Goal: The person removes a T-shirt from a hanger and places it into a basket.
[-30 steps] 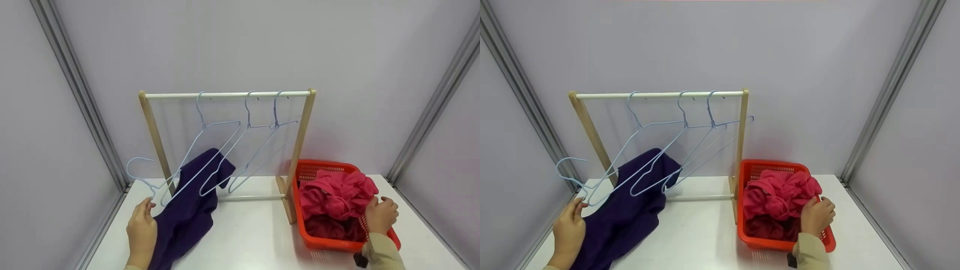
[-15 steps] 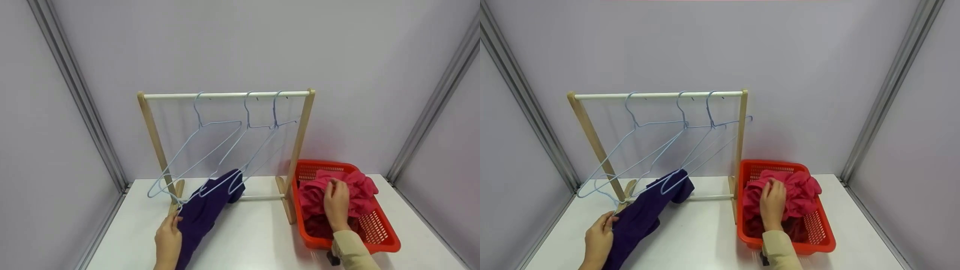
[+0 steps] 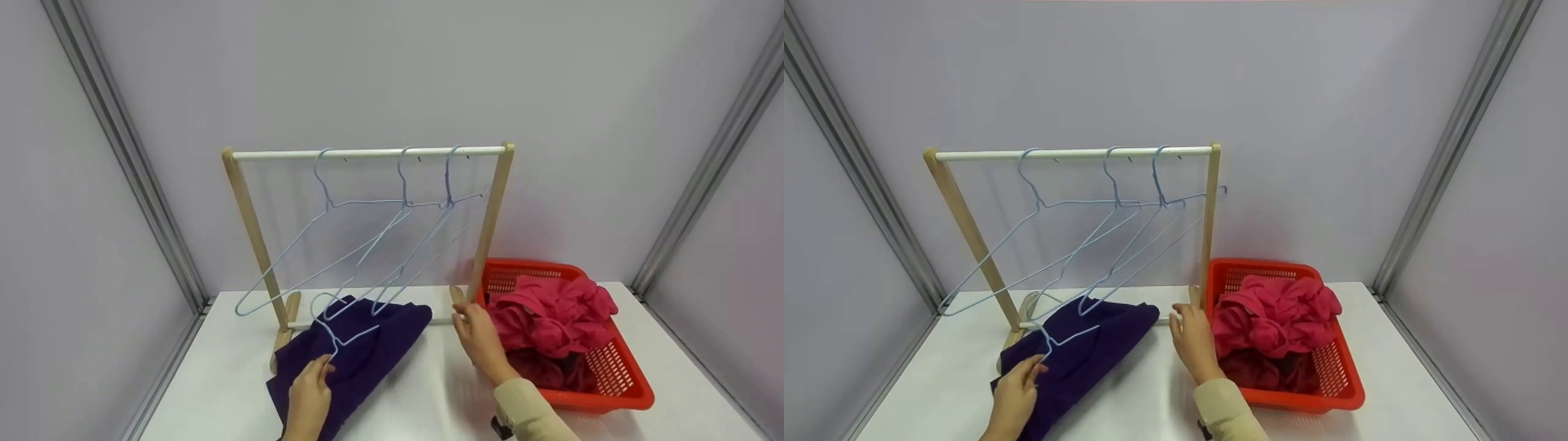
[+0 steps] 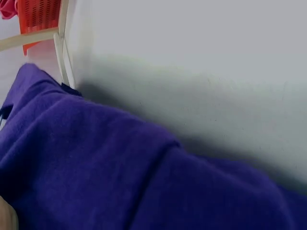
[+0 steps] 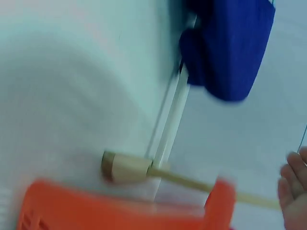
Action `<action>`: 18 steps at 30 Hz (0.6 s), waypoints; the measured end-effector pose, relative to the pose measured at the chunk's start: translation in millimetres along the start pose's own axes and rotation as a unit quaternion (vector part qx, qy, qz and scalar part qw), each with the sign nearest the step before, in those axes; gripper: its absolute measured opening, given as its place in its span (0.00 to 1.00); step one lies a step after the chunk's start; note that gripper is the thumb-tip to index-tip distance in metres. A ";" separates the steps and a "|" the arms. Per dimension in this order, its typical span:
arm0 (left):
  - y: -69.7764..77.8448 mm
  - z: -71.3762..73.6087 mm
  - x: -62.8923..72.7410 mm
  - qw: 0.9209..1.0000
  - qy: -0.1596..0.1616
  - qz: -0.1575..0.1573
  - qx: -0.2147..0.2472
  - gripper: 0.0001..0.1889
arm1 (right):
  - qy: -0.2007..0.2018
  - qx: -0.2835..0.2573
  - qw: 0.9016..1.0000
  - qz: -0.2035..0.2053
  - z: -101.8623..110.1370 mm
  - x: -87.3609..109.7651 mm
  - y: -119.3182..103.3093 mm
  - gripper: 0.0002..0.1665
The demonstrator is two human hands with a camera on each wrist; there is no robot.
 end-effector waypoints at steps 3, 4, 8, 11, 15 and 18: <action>8.0 -1.4 1.6 0.999 -0.002 -0.040 0.007 0.08 | -0.060 -0.012 0.997 0.045 -21.0 4.2 -14.1 0.11; 10.2 -1.5 1.9 0.999 -0.005 -0.052 0.011 0.08 | -0.085 -0.019 0.995 0.057 -28.1 6.2 -18.8 0.12; 15.3 -3.2 2.1 0.996 -0.029 -0.078 0.029 0.08 | -0.199 -0.046 0.976 0.073 -55.2 15.8 -32.4 0.19; 15.6 -5.7 1.6 0.994 -0.053 -0.082 0.042 0.07 | -0.249 -0.047 0.966 0.061 -67.9 20.9 -36.9 0.19; 11.7 -9.1 0.9 0.993 -0.086 -0.062 0.051 0.06 | -0.228 -0.029 0.972 0.058 -70.0 19.6 -39.7 0.11; 9.5 -10.2 0.6 0.993 -0.103 -0.045 0.028 0.06 | -0.193 -0.027 0.979 0.054 -67.3 16.1 -40.9 0.08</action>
Point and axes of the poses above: each hand's wrist, its own x-axis away from the middle knuckle, its own z-axis out of the back of the hand, y = z × x, the point moved 7 cm from there along -x, towards the middle knuckle, and after that the axes turned 5 degrees about -x, right-handed, at the moved point
